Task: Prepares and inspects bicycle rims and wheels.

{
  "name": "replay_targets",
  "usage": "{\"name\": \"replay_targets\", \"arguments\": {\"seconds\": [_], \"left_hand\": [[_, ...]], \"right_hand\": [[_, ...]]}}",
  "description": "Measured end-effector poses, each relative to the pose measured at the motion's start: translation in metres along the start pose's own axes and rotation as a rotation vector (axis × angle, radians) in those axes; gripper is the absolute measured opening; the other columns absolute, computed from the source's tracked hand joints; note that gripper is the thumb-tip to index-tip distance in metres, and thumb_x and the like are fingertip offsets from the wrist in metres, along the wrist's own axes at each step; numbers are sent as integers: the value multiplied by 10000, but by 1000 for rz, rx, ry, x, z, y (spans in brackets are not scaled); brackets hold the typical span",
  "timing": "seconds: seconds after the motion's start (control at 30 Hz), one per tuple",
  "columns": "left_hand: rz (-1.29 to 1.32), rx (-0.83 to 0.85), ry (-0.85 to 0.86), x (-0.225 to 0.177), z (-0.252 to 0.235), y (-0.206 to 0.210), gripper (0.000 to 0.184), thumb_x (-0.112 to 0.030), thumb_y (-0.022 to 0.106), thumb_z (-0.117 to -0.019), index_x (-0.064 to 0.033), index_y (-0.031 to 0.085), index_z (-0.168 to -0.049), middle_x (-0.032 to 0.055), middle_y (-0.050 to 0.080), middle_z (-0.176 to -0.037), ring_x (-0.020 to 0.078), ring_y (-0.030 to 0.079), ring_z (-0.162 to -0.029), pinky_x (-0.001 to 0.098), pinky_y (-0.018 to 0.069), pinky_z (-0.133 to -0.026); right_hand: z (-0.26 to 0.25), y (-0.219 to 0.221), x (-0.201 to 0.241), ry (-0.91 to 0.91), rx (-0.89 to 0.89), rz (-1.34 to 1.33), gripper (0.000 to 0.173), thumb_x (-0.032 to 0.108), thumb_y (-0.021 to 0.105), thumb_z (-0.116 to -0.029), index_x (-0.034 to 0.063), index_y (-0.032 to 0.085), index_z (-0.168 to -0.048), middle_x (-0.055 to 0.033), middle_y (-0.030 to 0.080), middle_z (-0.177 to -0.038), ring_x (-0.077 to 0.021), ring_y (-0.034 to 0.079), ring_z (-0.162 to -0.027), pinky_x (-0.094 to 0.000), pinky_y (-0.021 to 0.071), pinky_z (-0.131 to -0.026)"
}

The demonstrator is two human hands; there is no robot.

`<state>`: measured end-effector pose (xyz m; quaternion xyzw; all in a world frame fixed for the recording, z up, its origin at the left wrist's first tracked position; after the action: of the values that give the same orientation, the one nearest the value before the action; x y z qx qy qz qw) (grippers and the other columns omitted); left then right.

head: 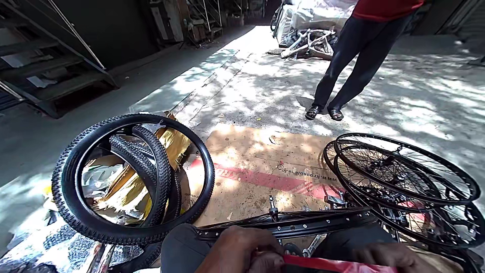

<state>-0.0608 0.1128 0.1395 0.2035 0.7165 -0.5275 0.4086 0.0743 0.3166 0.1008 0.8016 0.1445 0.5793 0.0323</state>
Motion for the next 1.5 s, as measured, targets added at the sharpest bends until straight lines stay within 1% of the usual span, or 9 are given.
{"name": "replay_targets", "arguments": {"seconds": [0.1,0.17,0.33,0.67,0.83,1.2,1.37,1.43,1.5], "left_hand": [[-13,-142,-101,16,-11,-11,354,-505,675,-960,-162,748,-911,-70,647,-664,39,566,-547,269,483,-523],[-18,-167,-127,21,-16,-9,408,-560,645,-959,-170,738,-885,-82,606,-629,38,523,-519,270,444,-506],[-279,-229,-219,18,-20,-8,448,-576,579,-969,-178,686,-794,-59,542,-586,99,514,-515,347,428,-507],[-421,-393,-213,14,-19,-10,549,-631,611,-921,-175,537,-627,-61,416,-507,100,419,-453,328,331,-455],[-421,-488,-84,10,-12,-5,521,-566,603,-973,-164,547,-646,-50,438,-518,97,429,-455,318,323,-438],[-402,-451,-39,10,-13,-4,512,-501,603,-997,-150,531,-632,-29,446,-533,107,436,-467,319,322,-441],[-515,-362,-125,5,-21,-9,517,-561,588,-967,-175,524,-629,-46,429,-522,115,435,-460,338,322,-447],[-582,-401,-113,2,-25,-12,429,-606,616,-923,-219,602,-740,-90,502,-612,85,507,-566,317,402,-528],[-540,-345,-106,8,-32,-12,370,-625,625,-904,-270,700,-973,-114,603,-818,89,588,-812,330,486,-705]], "right_hand": [[21,-56,43,-117,-142,59,276,460,576,-1012,259,720,-891,126,639,-762,-24,612,-725,-244,516,-713],[25,-84,58,-119,-213,197,284,495,605,-990,270,734,-874,119,652,-785,-21,617,-738,-223,520,-707],[26,-139,28,80,-450,606,281,459,711,-930,221,714,-779,67,620,-684,-12,567,-594,-176,487,-552],[29,-151,-3,25,-532,316,228,396,779,-873,239,731,-714,106,627,-642,38,553,-556,-130,455,-522],[30,-154,-6,43,-540,269,223,393,791,-866,230,739,-723,91,631,-639,40,532,-525,-124,428,-486],[33,-160,-10,-100,-536,137,163,335,780,-886,216,766,-776,66,671,-696,3,581,-567,-156,474,-524],[26,-161,-10,32,-517,402,214,371,795,-863,222,732,-722,82,639,-646,19,570,-551,-147,480,-519],[30,-168,-13,64,-484,498,249,411,796,-866,212,723,-736,68,641,-670,-2,587,-578,-163,497,-536],[34,-176,-17,63,-474,510,245,420,806,-858,208,730,-762,59,658,-694,-13,607,-597,-168,515,-548]]}}
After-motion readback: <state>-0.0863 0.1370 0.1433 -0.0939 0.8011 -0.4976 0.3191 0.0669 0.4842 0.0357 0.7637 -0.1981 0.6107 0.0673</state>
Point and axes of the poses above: each hand's wrist, its own z-axis away from the middle knuckle, its own y-axis out of the palm, x = y × z, the point moved 9 cm from there along -z, towards the middle knuckle
